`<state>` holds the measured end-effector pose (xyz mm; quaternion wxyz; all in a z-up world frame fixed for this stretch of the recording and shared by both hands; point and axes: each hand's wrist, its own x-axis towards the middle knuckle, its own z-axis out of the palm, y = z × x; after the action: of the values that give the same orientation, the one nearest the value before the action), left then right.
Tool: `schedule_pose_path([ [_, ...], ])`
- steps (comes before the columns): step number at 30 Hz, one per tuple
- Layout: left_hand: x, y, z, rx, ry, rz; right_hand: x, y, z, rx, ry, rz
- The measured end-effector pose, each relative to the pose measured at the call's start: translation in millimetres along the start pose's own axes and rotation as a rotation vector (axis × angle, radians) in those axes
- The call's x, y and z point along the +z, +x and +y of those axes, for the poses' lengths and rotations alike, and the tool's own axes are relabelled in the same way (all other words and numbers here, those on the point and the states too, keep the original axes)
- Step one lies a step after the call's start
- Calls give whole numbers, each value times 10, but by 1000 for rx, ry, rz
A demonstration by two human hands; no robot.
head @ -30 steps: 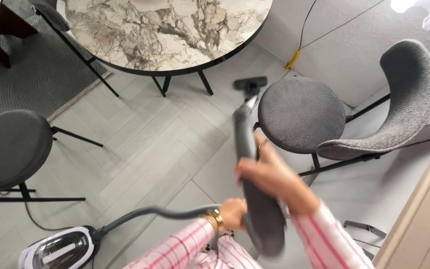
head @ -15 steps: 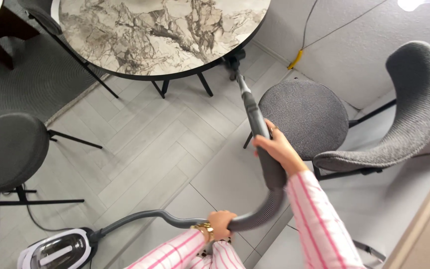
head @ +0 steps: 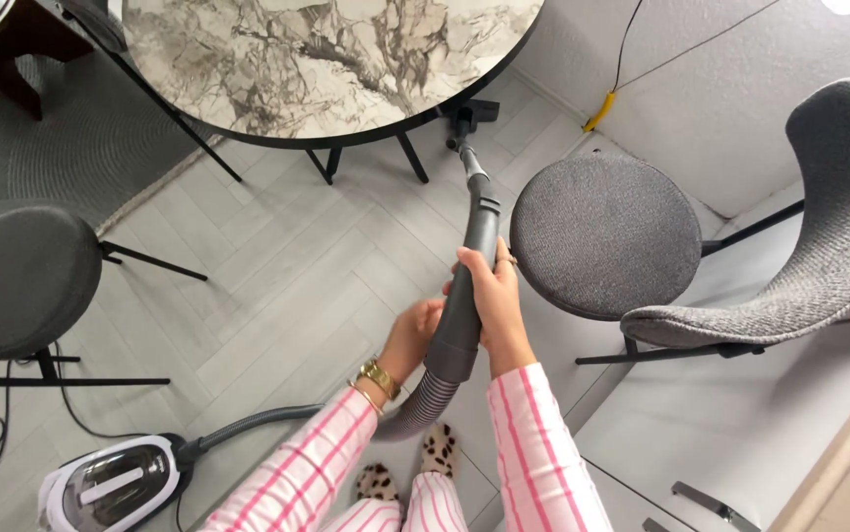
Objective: The person vacuums a tiled floor in a dining area using a canister vacuum with a floor head. They move a chair to reach under the table and continue vacuuming around the table and chairs.
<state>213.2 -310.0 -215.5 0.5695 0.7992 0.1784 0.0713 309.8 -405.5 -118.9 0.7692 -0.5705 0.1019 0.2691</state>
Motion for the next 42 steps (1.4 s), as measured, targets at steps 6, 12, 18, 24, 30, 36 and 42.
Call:
schedule_pose_path([
  [6,-48,480,22,-101,-102,67,20,525,153,-160,-284,-64],
  [12,-433,87,1315,-258,-538,22,439,-708,-182,-79,-106,198],
  [18,-591,483,1364,-254,-352,-84,414,117,155,-90,26,116],
  [24,-93,1284,265,-331,-209,-11,104,1025,304,-132,-297,-146],
  [30,61,1384,341,-426,-264,-29,-64,1307,311,-85,-409,-148],
  [36,41,1028,531,-427,-236,-66,-163,984,480,-26,-554,-13],
  [42,-278,772,665,-399,-390,-63,276,-202,326,60,-488,47],
])
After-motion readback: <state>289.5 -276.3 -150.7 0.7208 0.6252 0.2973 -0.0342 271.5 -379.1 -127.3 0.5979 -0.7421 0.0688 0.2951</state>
